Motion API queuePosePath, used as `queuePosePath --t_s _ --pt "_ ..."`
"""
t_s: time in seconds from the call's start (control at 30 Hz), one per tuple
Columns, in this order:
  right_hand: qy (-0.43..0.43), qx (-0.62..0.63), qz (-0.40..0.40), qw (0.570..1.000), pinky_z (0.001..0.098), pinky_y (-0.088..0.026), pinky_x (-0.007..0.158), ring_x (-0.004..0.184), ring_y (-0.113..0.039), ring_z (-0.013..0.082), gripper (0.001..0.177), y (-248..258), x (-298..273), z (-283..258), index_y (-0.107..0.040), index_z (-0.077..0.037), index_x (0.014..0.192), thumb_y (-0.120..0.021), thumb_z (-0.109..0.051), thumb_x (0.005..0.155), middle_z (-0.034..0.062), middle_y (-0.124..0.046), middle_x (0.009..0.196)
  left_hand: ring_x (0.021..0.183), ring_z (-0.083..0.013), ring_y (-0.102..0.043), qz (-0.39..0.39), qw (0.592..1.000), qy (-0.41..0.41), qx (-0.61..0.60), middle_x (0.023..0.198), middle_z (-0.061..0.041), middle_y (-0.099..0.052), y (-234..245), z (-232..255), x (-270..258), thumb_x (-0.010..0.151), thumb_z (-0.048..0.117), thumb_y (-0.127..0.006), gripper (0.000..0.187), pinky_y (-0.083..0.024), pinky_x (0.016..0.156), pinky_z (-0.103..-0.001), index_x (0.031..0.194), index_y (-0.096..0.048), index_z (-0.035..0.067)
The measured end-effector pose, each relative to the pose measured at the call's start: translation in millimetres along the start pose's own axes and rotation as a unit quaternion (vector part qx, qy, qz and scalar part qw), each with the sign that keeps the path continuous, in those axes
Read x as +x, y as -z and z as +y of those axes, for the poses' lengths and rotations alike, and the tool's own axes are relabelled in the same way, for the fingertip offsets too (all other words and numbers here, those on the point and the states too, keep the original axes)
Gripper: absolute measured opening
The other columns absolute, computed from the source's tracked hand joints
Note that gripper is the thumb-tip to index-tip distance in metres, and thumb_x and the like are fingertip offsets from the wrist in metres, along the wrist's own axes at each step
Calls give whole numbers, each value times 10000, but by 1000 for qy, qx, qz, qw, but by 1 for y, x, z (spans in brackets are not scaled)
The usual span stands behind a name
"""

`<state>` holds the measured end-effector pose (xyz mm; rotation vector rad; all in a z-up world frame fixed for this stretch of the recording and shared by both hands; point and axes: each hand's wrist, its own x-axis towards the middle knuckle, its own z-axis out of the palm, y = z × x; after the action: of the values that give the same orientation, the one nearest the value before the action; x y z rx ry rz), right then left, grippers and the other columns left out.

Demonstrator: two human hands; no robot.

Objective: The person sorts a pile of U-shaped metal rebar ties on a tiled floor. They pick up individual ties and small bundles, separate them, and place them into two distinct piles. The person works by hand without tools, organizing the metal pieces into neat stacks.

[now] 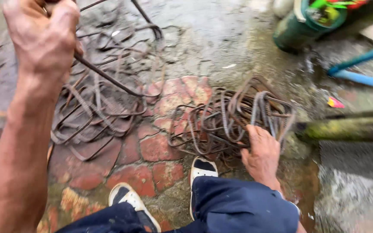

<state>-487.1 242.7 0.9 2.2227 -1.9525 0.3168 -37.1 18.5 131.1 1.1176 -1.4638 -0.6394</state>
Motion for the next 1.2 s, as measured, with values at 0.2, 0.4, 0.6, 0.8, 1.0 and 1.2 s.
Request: queuePosePath --t_s 0.2,0.4,0.6,0.8,1.0,1.2 --pt "-7 20 -24 999 484 -453 997 1269 -598 351 889 -10 -14 4 -516 -139 1496 -817 -228 664 140 -613 1423 613 -81 -372 -101 994 31 -40 765 31 -406 -102 -20 1 1094 -11 -536 260 -343 478 -271 872 -484 115" --pt "-17 36 -21 999 486 -455 1012 1260 -601 339 843 -6 -11 -1 -529 -140 1484 -803 -256 696 133 -619 1399 606 -137 -468 42 984 76 155 661 33 -500 -126 -175 -36 953 189 -543 141 -372 551 -407 820 -534 146" --pt "-28 -1 16 999 447 -469 997 1215 -669 329 848 -17 -13 3 -581 -203 1481 -847 -420 705 124 -669 1325 1110 -497 -624 -23 851 303 428 1202 -271 -544 -93 -264 -84 893 115 -645 262 -556 937 -592 1119 -589 -6" --pt "-13 7 -7 1000 454 -483 952 1269 -641 294 837 -6 -9 -1 -558 -145 1473 -820 -272 688 115 -655 1400 1002 -418 -674 -80 809 455 363 1101 -197 -610 -89 -299 -91 795 122 -640 538 -544 864 -482 1269 -385 119" --pt "-33 -6 -29 999 476 -474 955 1257 -637 316 857 -11 -10 0 -536 -150 1497 -822 -306 705 130 -638 1424 1111 -357 -631 -80 810 502 293 1215 -192 -637 -97 -259 -76 873 288 -620 564 -525 899 -486 1346 -438 40" --pt "-37 -13 -14 999 437 -456 999 1271 -626 277 810 -3 -2 -8 -596 -132 1426 -819 -293 664 86 -665 1358 1024 -506 -634 -13 932 263 250 1091 -231 -711 -157 -258 -49 955 224 -407 325 -451 870 -560 1171 -615 99"
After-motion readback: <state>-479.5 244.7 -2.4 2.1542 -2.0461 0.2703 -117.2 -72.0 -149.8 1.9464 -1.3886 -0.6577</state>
